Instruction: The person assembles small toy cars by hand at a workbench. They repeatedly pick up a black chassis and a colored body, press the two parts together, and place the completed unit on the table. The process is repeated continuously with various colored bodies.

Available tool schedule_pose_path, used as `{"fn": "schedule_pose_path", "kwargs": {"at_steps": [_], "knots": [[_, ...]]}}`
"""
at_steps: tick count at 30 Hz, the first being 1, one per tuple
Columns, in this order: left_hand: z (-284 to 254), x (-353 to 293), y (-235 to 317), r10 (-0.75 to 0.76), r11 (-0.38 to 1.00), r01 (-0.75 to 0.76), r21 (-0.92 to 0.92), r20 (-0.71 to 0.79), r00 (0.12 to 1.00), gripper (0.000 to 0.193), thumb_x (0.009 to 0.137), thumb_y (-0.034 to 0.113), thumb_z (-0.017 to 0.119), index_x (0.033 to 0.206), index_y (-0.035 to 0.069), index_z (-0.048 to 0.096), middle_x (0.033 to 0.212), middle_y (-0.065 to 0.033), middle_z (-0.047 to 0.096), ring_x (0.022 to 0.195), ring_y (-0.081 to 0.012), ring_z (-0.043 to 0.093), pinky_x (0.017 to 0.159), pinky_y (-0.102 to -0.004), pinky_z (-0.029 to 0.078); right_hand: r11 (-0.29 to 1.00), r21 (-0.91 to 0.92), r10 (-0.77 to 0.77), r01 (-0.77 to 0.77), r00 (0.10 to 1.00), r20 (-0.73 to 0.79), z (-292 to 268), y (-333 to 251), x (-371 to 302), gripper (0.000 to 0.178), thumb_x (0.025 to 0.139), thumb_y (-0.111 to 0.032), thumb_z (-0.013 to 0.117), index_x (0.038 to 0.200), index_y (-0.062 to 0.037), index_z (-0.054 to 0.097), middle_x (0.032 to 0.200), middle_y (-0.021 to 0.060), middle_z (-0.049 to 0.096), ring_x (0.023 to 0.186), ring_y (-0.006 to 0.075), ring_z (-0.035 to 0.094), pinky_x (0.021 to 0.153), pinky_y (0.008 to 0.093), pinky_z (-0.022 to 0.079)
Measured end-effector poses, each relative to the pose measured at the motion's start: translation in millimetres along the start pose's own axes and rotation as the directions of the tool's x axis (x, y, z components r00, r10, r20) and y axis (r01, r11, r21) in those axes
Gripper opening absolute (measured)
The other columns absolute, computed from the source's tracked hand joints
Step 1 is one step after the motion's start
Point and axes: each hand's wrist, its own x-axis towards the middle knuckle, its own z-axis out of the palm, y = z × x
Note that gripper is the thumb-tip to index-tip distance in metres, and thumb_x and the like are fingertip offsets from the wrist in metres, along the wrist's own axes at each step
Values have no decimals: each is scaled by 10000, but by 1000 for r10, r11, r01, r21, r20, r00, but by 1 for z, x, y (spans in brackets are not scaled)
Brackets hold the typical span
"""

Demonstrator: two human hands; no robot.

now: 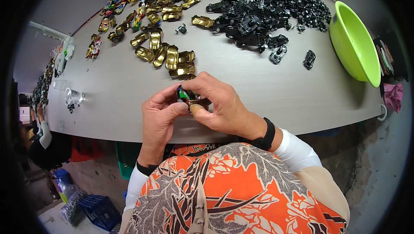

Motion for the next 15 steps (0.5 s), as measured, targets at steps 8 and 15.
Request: {"fn": "schedule_pose_path", "kwargs": {"at_steps": [8,15], "knots": [[6,-3,-5,170,907,-182,380,66,983,318,860,18,571,1175,-20,559,1103,-87,587,952,-126,571,755,-227,496,999,-40,-6,7,1000,7,-1,5,-1,321,720,26,630,1030,-27,566,815,80,531,708,194,564,624,295,469],[6,-5,-8,196,831,-235,504,130,972,343,881,-13,496,1223,-27,518,1121,-94,586,947,-134,563,812,-236,451,1000,-23,0,-3,994,-108,1,8,-5,291,712,38,657,985,-20,576,806,61,523,713,153,559,600,259,451]]}}
